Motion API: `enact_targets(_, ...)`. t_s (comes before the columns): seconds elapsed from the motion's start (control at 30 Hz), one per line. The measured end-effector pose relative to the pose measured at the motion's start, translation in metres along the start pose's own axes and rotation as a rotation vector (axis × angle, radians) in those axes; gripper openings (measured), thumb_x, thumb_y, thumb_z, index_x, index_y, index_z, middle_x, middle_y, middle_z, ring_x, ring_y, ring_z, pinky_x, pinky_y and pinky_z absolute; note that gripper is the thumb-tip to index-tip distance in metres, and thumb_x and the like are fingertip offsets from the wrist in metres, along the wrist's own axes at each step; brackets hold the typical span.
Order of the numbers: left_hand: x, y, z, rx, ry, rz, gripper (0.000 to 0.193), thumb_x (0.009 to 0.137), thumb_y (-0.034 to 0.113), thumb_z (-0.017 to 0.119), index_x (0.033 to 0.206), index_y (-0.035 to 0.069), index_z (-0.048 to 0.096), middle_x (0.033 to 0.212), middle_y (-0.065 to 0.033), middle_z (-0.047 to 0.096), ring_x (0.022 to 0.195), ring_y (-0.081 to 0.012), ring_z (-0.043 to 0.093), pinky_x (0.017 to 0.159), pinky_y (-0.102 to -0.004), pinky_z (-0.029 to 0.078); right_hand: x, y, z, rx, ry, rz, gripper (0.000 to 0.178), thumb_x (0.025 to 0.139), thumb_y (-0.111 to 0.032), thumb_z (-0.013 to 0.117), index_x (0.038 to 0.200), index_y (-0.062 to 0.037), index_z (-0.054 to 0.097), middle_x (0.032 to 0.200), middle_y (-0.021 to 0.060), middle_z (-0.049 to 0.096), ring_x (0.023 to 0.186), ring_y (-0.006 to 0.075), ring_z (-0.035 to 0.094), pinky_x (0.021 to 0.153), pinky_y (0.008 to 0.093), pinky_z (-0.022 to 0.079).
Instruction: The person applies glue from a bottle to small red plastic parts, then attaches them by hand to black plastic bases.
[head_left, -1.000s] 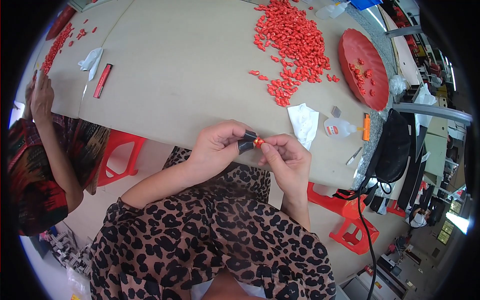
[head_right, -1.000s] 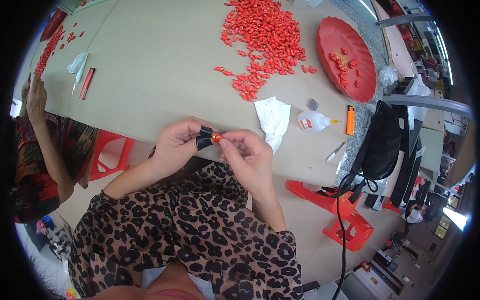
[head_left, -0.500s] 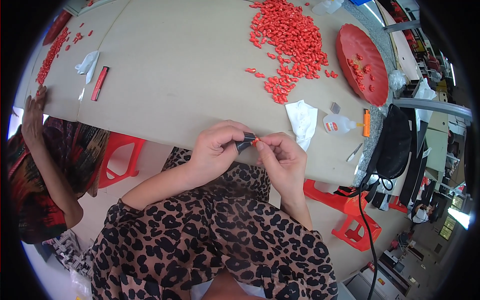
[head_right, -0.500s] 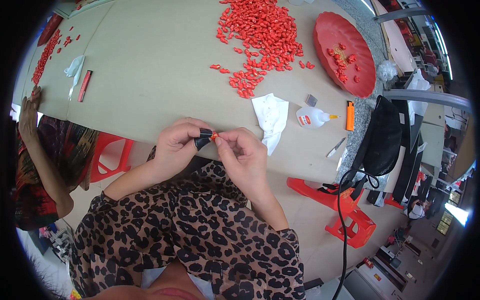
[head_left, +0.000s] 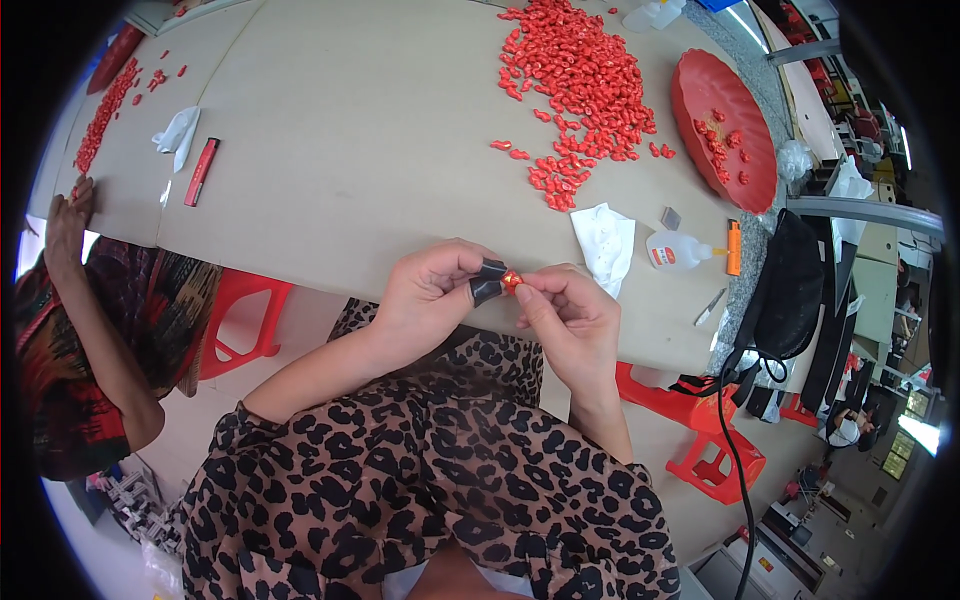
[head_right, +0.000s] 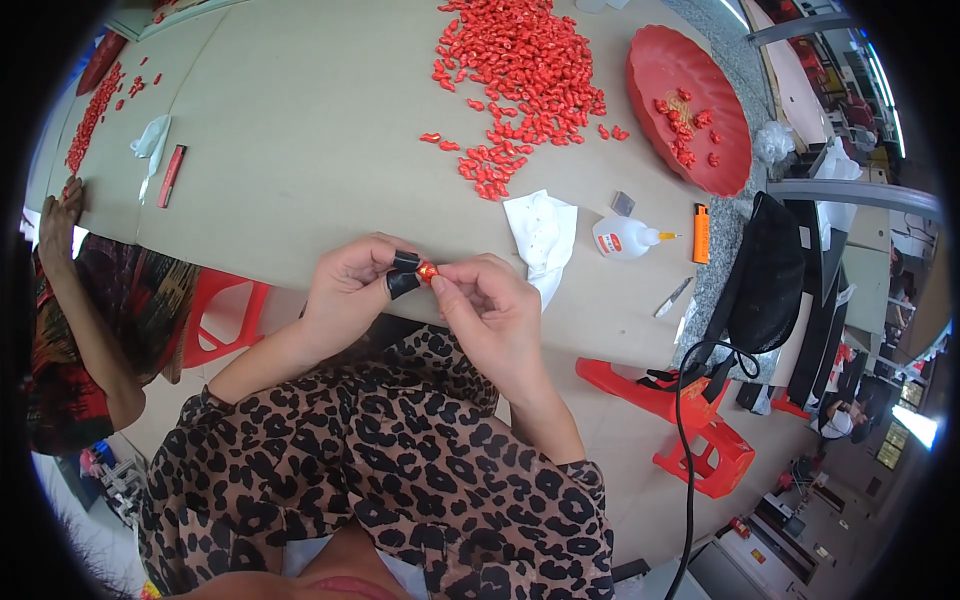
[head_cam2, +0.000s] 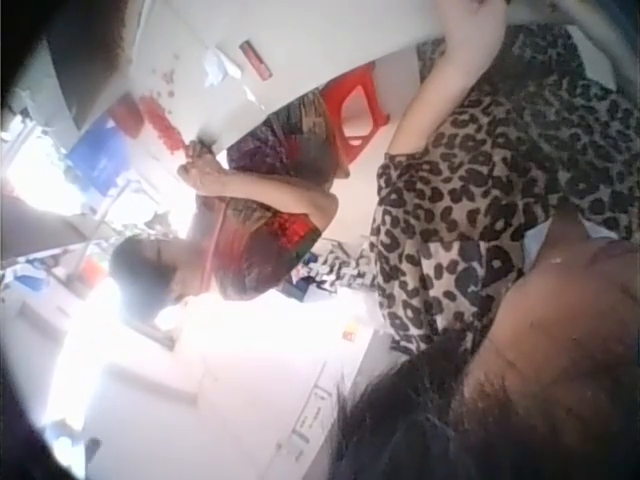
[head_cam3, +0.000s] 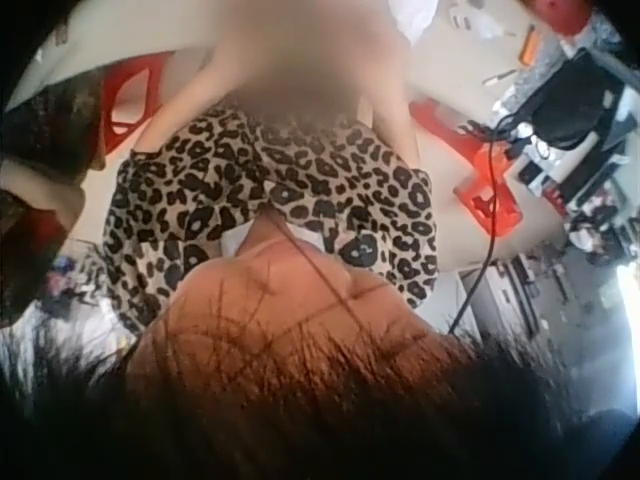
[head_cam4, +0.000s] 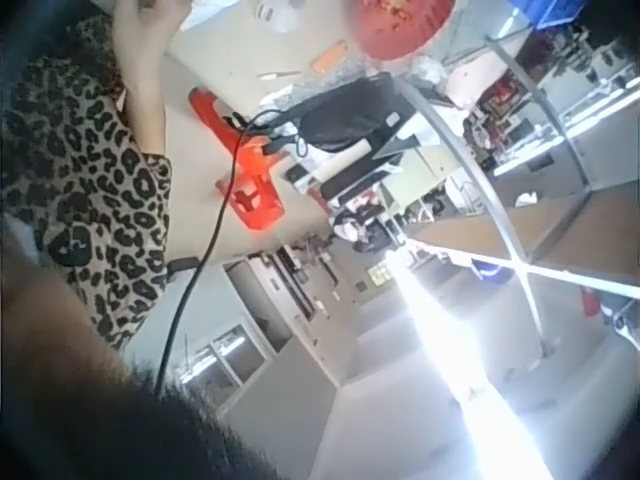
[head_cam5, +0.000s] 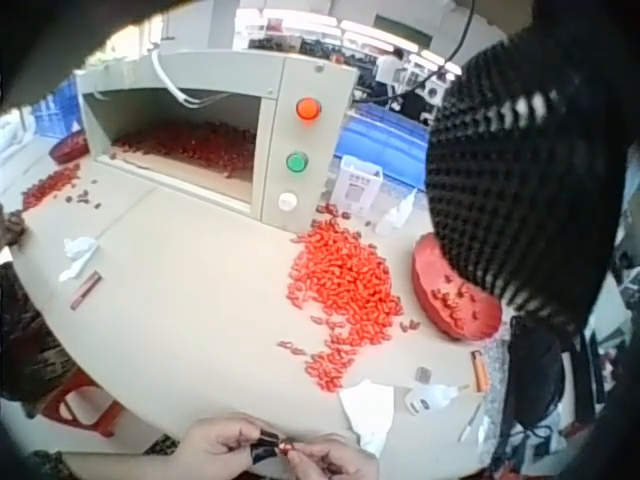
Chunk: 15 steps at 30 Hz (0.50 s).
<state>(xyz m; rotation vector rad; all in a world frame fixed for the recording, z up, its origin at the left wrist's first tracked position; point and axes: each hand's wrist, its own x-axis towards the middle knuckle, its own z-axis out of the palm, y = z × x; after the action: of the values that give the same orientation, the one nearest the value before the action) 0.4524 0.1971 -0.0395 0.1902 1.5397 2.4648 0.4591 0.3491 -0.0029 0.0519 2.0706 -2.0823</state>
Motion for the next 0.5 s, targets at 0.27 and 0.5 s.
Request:
enact_targets(0.27, 0.001, -0.002, 0.000, 0.307, -0.009, 0.056, 0.016, 0.071, -0.014, 0.044, 0.077, -0.001, 0.051, 0.084, -0.0068, 0.054, 0.072, -0.0086, 0.050, 0.060, -0.0197, 0.040, 0.006, 0.015, -0.007, -0.136, -0.047, -0.164, 0.005, 0.073, 0.004, 0.054, 0.078, 0.0035, 0.055, 0.074, 0.0046, 0.052, 0.058, 0.0056, 0.048, 0.048, 0.0164, 0.037)
enact_targets(0.5, 0.003, -0.003, 0.000, 0.445, -0.005, 0.124, 0.020, 0.063, -0.017, 0.041, 0.072, -0.001, 0.049, 0.080, -0.0085, 0.054, 0.072, -0.0164, 0.051, 0.060, -0.0236, 0.040, 0.010, 0.023, -0.010, -0.205, -0.087, -0.223, 0.005, 0.071, 0.004, 0.055, 0.075, 0.0029, 0.054, 0.071, 0.0048, 0.052, 0.055, 0.0052, 0.045, 0.045, 0.0168, 0.035)
